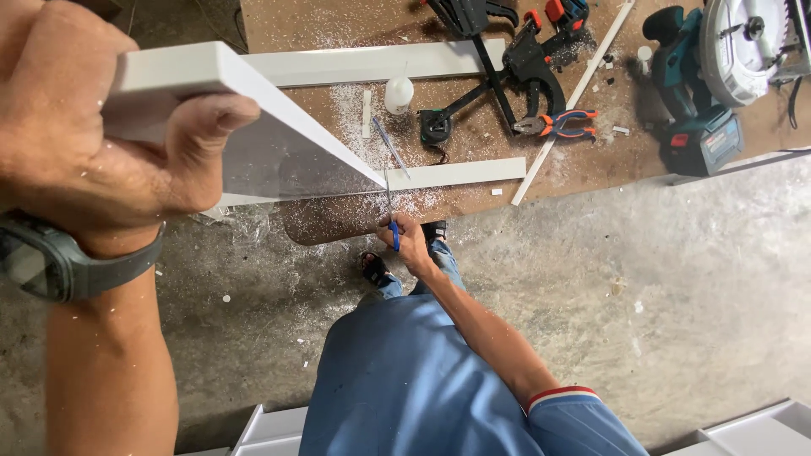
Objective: Manually applying a white plastic edge banding strip to a wooden panel using glue and scissors.
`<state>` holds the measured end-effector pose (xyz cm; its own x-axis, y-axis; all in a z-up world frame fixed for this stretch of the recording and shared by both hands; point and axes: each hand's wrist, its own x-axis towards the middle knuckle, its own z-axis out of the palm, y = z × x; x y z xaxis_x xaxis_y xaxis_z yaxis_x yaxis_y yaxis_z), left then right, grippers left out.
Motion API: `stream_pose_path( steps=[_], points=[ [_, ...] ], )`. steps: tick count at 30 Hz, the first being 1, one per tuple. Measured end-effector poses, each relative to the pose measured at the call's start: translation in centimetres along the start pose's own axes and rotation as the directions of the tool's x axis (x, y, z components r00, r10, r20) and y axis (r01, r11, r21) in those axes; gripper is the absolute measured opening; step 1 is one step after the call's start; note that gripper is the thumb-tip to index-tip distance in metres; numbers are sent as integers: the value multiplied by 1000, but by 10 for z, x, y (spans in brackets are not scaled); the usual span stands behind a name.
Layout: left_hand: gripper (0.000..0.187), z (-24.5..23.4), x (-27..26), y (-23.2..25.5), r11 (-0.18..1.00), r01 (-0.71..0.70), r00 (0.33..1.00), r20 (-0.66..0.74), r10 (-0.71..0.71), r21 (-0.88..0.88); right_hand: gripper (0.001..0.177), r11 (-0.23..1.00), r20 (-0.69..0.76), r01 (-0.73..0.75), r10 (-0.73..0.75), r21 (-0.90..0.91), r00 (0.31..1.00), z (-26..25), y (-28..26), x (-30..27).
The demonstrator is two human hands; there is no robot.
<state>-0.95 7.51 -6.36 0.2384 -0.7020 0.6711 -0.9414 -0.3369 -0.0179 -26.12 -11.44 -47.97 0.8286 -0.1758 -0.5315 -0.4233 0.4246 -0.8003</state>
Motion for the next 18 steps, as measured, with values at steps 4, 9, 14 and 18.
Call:
stream_pose_path(
  steps=[4, 9, 14, 18],
  points=[
    [43, 7, -19, -16, 991, -8, 1000, 1, 9, -131, 27, 1000, -15, 5, -5, 2, 1000, 1, 2, 0],
    [46, 0, 6, -7, 983, 15, 1000, -1, -16, -181, 25, 997, -35, -67, 65, -42, 997, 13, -36, -3],
    [50, -6, 20, 1, 999, 30, 999, 12, -30, -38, 17, 999, -34, -41, 40, -28, 999, 14, -16, 3],
    [43, -4, 7, -11, 994, 44, 999, 32, -41, -97, 15, 999, -89, -14, 11, -35, 996, 19, -7, 3]
  ],
)
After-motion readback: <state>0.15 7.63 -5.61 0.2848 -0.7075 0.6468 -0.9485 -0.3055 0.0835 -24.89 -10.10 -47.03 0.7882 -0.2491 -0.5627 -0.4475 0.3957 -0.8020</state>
